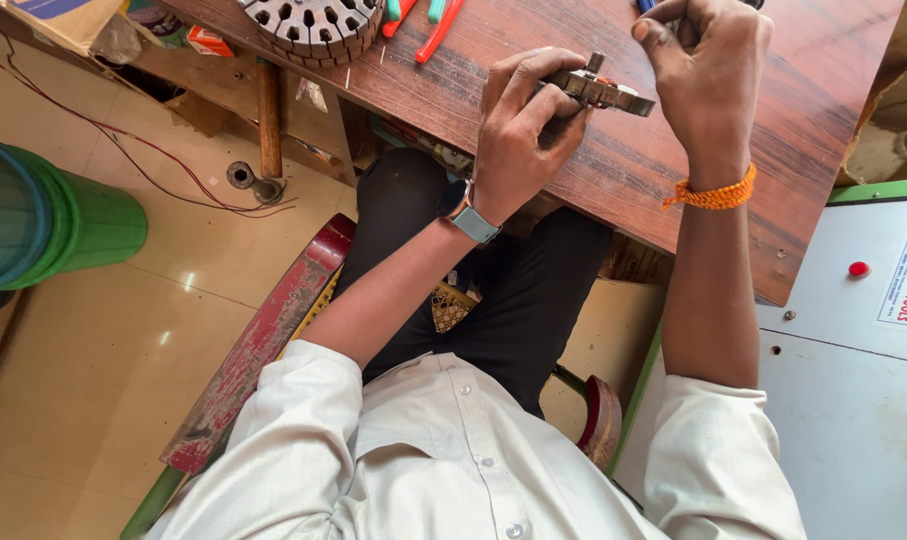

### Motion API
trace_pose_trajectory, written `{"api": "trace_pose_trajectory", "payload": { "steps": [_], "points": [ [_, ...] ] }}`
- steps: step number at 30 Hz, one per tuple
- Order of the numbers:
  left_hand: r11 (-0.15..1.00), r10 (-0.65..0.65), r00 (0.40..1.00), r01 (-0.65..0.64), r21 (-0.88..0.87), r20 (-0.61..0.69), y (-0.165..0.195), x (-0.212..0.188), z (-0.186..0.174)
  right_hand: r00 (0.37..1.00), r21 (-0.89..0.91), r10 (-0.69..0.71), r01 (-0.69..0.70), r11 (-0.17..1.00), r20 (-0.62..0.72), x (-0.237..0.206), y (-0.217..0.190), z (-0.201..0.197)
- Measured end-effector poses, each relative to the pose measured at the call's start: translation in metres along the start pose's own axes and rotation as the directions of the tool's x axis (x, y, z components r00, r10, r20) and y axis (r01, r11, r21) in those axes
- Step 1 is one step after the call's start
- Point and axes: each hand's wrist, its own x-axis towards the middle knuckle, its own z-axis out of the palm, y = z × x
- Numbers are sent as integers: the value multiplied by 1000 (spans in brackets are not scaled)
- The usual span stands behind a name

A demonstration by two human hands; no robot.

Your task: The person uses a screwdriver to adjust small components on a motor stator held in the left hand. The person rotates the stator to access different slots and continues the adjustment process throughout the clip.

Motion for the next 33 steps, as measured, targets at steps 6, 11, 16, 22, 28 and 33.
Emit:
{"api": "trace_pose_trajectory", "payload": {
  "steps": [6,11,16,22,28,33],
  "points": [
    [986,165,985,-166,5,50,-12,8,-1,999,33,-18,20,999,-35,-5,21,4],
    [890,403,884,-439,121,236,-23,21,-5,998,71,10,-5,997,-67,-14,26,-2],
    [908,414,821,-401,-119,394,-32,41,-4,986,142,149,-138,980,-74,-24,19,-21],
    [932,353,828,-268,-245,435,-38,48,-2,977,252,212,-202,946,-14,-62,9,-41],
    [920,391,788,-323,-222,475,-40,53,-5,969,278,247,-229,933,-28,-85,-13,-21],
    [924,382,773,-312,-221,506,-38,56,-5,963,239,265,-244,940,-57,-86,-22,-13]
  ]
}}
